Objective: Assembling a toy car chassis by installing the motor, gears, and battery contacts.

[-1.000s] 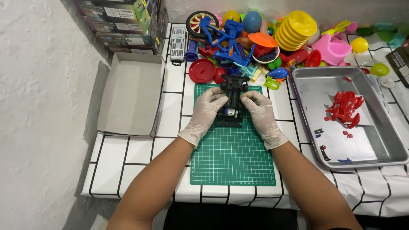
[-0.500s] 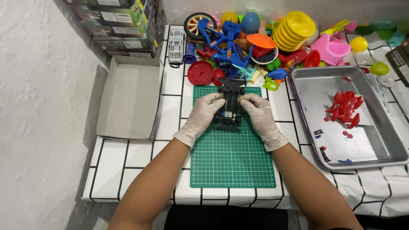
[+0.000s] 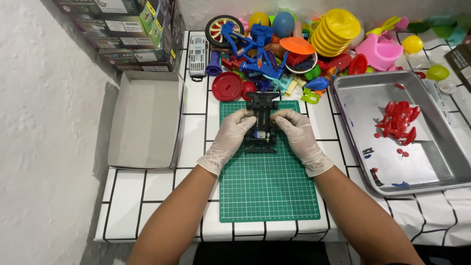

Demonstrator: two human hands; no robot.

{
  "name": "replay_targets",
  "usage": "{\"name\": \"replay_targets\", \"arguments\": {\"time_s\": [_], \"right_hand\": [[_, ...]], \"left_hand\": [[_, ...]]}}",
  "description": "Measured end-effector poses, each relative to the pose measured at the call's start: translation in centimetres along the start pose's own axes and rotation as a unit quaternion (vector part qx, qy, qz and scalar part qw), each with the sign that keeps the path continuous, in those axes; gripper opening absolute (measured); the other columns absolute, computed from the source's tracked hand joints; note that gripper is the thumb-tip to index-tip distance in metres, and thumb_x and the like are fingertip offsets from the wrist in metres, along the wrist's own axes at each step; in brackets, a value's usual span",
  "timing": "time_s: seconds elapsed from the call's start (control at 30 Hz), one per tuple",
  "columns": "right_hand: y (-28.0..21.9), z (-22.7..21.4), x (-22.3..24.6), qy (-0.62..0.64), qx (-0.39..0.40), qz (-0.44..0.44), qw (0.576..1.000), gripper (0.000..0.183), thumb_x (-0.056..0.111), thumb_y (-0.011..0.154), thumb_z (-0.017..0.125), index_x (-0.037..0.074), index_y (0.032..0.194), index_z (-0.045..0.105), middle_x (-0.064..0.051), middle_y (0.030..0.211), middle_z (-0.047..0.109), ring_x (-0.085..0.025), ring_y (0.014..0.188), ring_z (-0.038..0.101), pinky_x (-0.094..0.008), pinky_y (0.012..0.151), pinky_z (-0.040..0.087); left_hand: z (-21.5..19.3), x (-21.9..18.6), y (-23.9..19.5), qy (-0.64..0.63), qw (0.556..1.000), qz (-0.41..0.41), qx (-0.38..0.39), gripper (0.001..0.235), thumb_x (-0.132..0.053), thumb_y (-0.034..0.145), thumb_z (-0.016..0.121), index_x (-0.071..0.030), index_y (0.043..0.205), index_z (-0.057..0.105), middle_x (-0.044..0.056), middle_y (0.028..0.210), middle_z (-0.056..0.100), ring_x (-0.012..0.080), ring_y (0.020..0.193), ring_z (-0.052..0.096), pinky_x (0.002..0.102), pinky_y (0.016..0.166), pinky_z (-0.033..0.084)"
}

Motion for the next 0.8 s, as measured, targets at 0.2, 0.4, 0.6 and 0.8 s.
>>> {"name": "replay_targets", "arguments": {"time_s": [0.2,0.4,0.6,0.8], "right_hand": [[-0.3,0.0,0.8,0.004,0.004,-0.011,1.000,0.012,0.005,0.097,0.066,0.005,0.103,0.077,-0.010,0.097,0.075,-0.014,0.089,0.069,-0.031,0.083,0.059],[-0.7,0.1,2.3,-0.016,0.021,0.000,1.000,0.017,0.003,0.095,0.067,0.005,0.110,0.075,-0.010,0.101,0.074,-0.014,0.092,0.066,-0.032,0.085,0.058],[-0.9,0.0,2.5,-0.062,0.024,-0.005,0.998,0.022,0.004,0.090,0.074,0.009,0.111,0.074,-0.003,0.096,0.073,-0.009,0.088,0.063,-0.025,0.082,0.054],[-0.5,-0.8,0.9,-0.030,0.040,-0.011,0.999,0.015,0.009,0.091,0.073,0.011,0.103,0.064,-0.006,0.101,0.074,-0.012,0.094,0.068,-0.026,0.085,0.051]], "left_hand": [[-0.2,0.2,0.3,-0.006,1.000,0.003,0.000,0.033,-0.022,0.093,0.072,-0.011,0.125,0.071,0.010,0.108,0.076,0.0151,0.105,0.068,0.034,0.098,0.054],[-0.2,0.2,0.2,-0.030,0.999,0.016,-0.004,0.031,-0.020,0.093,0.072,-0.011,0.122,0.072,0.007,0.106,0.076,0.0117,0.102,0.066,0.032,0.098,0.054],[-0.1,0.1,0.1,-0.029,0.999,0.024,-0.006,0.030,-0.020,0.093,0.072,-0.010,0.121,0.071,0.007,0.105,0.077,0.0110,0.101,0.066,0.031,0.098,0.054],[0.0,0.1,0.2,-0.030,0.999,0.014,-0.012,0.028,-0.019,0.093,0.071,-0.012,0.119,0.072,0.004,0.099,0.076,0.0092,0.097,0.066,0.029,0.096,0.054]]}}
Point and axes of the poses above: each hand's wrist, its own y-axis towards the middle knuckle, its own z-axis out of the palm, x = y × z, the point moved 4 cm from there along y, towards the middle knuckle
